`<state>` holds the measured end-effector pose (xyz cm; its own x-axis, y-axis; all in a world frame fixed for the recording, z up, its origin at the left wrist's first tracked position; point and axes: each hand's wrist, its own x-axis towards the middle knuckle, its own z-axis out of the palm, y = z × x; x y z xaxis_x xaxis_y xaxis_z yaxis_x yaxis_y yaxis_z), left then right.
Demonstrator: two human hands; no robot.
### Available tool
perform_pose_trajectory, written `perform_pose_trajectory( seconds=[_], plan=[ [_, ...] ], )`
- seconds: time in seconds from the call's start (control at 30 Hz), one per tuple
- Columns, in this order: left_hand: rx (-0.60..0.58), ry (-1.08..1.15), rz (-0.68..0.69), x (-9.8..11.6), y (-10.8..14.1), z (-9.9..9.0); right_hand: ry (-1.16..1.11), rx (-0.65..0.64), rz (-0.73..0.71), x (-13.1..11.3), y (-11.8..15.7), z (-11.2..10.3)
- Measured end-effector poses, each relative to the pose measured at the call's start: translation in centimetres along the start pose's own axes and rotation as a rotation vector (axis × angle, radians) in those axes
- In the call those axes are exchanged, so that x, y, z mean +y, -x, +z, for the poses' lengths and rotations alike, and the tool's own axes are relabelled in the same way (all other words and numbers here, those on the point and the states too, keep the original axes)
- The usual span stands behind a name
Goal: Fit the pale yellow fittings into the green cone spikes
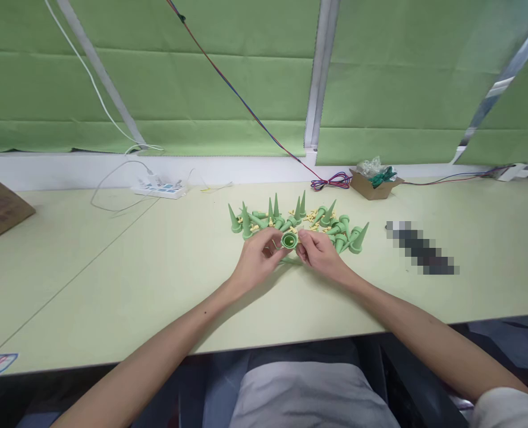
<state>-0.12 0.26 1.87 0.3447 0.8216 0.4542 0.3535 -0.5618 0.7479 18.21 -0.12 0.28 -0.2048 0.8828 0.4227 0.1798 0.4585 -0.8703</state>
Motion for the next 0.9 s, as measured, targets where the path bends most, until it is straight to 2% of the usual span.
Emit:
perform_pose_trajectory(
  seconds=[0.1,0.23,0.37,0.47,0.57,0.7,0.9],
  plan=[
    [-0.028,0.102,-0.085,0.01,-0.17,-0.06,0.002,0.010,-0.026,-0.08,-0.07,-0.13],
    [-0.144,0.338,-0.255,-0.13,-0.48,-0.16,0.017,0.009,-0.037,-0.14,-0.14,-0.32],
    [-0.227,0.565,-0.423,0.01,-0.70,-0.16,0.068,-0.034,-0.055,-0.09,-0.14,-0.37],
    [-0.293,0.665,-0.483,0.24,-0.71,-0.15,0.100,-0.065,-0.046,-0.03,-0.07,-0.35],
    [-0.339,0.686,-0.460,0.29,-0.64,-0.20,0.111,-0.074,-0.044,0.02,0.02,-0.32],
    [-0.337,0.647,-0.377,0.19,-0.54,-0.43,0.124,-0.086,-0.057,0.10,0.13,-0.28],
    [-0.318,0.309,-0.218,0.65,-0.17,-0.76,0.138,-0.081,-0.072,0.28,0.17,-0.25]
  ],
)
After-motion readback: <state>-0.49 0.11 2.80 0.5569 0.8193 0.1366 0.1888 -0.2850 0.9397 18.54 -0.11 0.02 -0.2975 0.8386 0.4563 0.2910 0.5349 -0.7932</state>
